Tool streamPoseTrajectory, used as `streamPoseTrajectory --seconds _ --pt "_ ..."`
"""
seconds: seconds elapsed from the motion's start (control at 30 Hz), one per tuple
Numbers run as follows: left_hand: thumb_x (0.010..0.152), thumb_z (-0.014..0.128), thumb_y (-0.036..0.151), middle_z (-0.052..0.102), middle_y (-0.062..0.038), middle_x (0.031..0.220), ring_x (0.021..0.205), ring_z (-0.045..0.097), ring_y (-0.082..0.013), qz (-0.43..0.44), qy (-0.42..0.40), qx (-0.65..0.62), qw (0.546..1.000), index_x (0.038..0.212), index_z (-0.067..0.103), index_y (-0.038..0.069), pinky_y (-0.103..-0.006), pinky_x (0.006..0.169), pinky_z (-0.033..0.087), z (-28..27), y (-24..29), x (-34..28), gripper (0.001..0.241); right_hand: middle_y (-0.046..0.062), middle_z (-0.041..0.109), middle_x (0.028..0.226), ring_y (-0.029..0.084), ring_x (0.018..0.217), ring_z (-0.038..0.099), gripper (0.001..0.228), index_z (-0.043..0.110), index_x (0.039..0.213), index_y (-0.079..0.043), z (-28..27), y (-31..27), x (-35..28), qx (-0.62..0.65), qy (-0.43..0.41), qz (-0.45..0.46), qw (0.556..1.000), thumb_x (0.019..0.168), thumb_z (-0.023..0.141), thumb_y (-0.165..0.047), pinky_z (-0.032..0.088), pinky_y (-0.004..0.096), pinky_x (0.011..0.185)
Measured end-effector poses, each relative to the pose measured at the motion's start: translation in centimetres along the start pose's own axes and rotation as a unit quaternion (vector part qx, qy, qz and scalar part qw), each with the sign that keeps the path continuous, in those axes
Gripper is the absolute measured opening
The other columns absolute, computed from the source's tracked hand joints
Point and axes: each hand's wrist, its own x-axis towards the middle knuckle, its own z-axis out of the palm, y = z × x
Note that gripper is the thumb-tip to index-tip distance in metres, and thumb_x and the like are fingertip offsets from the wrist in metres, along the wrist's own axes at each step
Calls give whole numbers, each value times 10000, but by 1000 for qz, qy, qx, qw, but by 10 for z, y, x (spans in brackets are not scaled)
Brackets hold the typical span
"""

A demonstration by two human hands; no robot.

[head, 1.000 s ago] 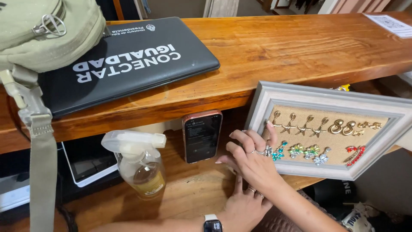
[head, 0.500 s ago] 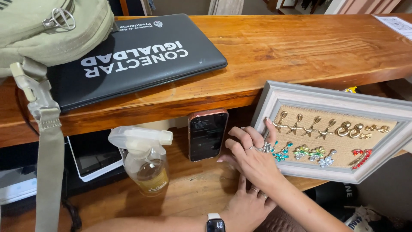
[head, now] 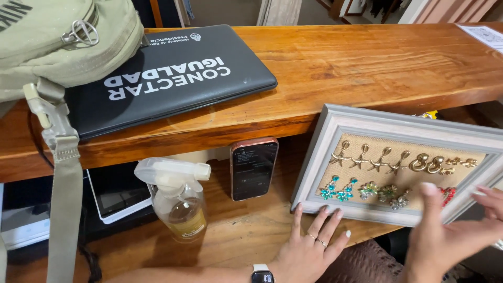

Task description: Organizing and displaying various earrings on a framed mesh board on a store counter.

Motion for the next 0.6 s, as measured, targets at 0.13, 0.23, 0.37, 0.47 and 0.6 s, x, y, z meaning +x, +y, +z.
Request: streamPoseTrajectory --seconds 0.13,0.23,0.37,0.47,0.6 --pt "1092 341 233 328 -211 1714 1576 345 -410 8 9 21 1000 1554 478 222 -820 1150 135 -8 -2 1 482 326 457 1284 419 1189 474 383 439 1336 214 -27 99 -51 -90 111 188 972 1277 703 -57 410 490 1023" --pt "1085 343 221 320 -223 1712 1568 347 -412 6 6 11 1000 1545 485 218 -814 1149 135 -12 -2 1 481 307 361 1413 414 1309 397 282 333 1484 118 -32 96 -43 -9 9 158 987 1221 432 118 330 507 1057" --pt "1040 427 203 240 -297 1704 1561 281 -472 25 4 -39 999 1540 473 132 -821 1133 140 -23 -6 3 508 290 400 1409 334 1250 429 385 260 1510 92 -24 104 -53 65 -75 307 946 1161 366 -30 352 387 1077" --pt "1023 456 215 249 -303 1689 1573 253 -450 40 23 -12 999 1532 485 130 -775 1160 181 -31 -10 6 517 192 456 1341 231 1168 442 404 305 1507 15 -19 111 -58 69 -66 351 932 1142 387 -139 352 335 1038" --pt "999 510 282 316 -266 1665 1562 266 -421 45 62 43 996 1509 498 142 -721 1175 240 -41 -12 13 530 156 448 1340 217 1142 437 523 285 1546 -4 -19 104 -53 51 -68 393 916 1135 335 -324 357 350 1026"
